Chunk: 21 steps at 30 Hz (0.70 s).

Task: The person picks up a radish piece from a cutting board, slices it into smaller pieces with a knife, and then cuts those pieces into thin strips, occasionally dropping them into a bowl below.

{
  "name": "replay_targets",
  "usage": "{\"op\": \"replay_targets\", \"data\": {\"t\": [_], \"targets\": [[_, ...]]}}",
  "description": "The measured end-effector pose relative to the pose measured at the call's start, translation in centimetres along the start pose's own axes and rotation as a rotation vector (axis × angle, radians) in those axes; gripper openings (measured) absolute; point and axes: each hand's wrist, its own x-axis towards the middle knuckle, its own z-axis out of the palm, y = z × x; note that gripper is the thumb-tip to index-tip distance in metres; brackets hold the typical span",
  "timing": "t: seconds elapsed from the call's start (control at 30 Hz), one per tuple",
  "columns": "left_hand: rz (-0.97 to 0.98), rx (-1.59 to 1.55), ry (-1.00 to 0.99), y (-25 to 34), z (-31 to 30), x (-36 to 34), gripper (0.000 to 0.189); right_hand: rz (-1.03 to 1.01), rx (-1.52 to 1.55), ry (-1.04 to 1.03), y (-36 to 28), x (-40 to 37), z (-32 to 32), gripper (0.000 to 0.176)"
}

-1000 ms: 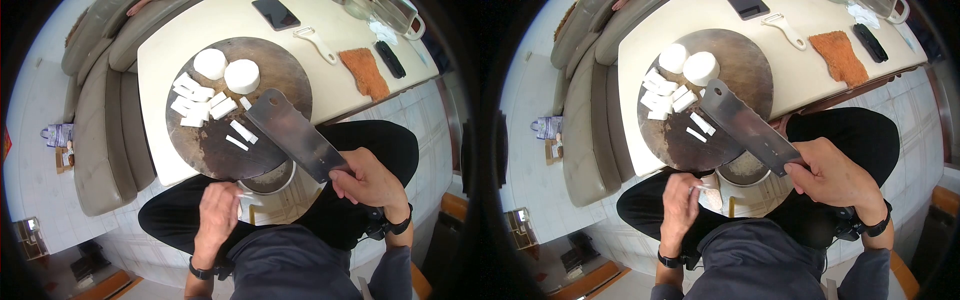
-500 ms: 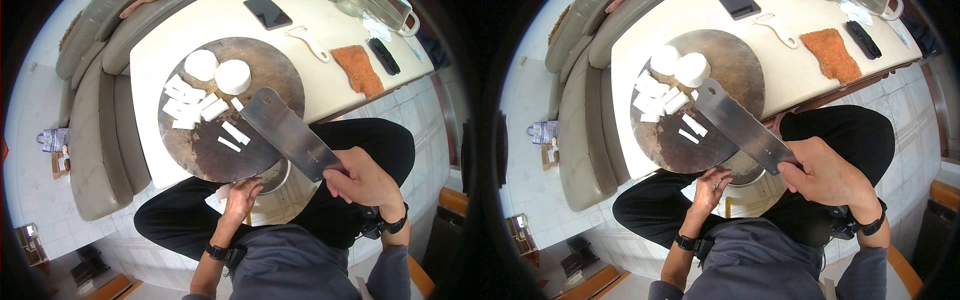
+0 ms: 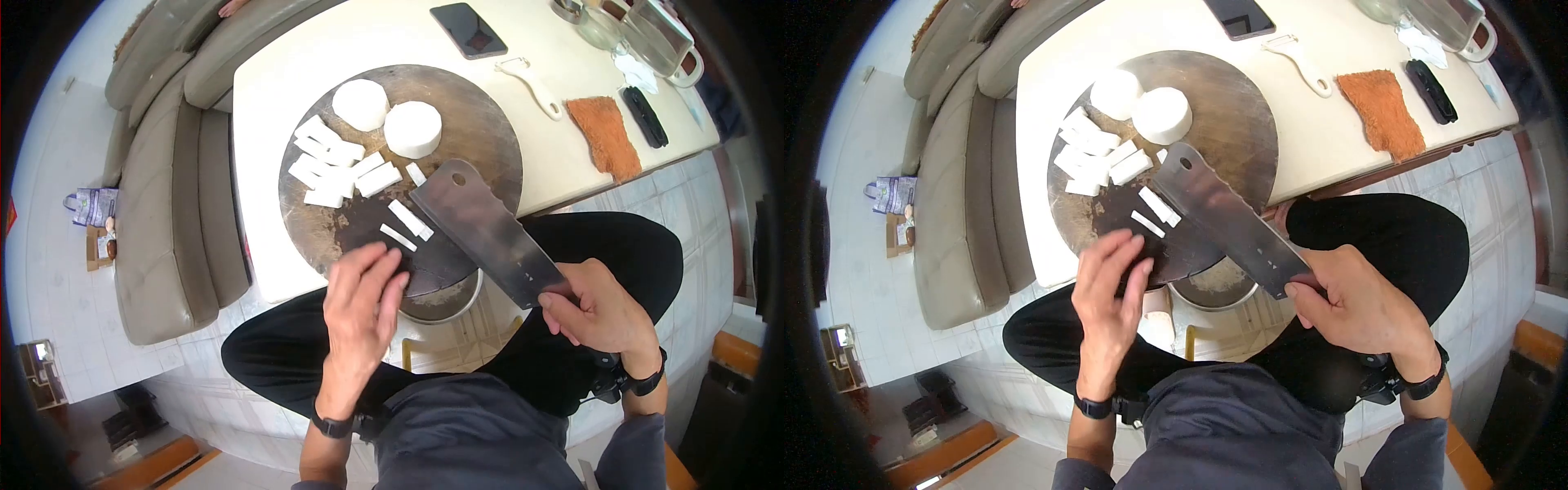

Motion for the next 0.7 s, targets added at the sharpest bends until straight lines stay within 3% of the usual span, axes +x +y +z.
{"op": "replay_targets", "data": {"t": [0.4, 0.63, 0.7], "targets": [[-0.025, 0.028, -0.079, -0.5, 0.9, 0.9, 0.025, 0.001, 0.005, -0.003, 0.1, 0.0, 0.9, 0.009], [0.036, 0.065, -0.023, -0.1, 0.7, -1.5, 0.028, -0.191, -0.383, 0.016, -0.8, 0.0, 2.4, 0.011], [0.047, 0.064, 0.005, -0.3, 0.8, -1.8, 0.029, -0.357, -0.566, 0.078, -0.8, 0.3, 2.8, 0.011]]}}
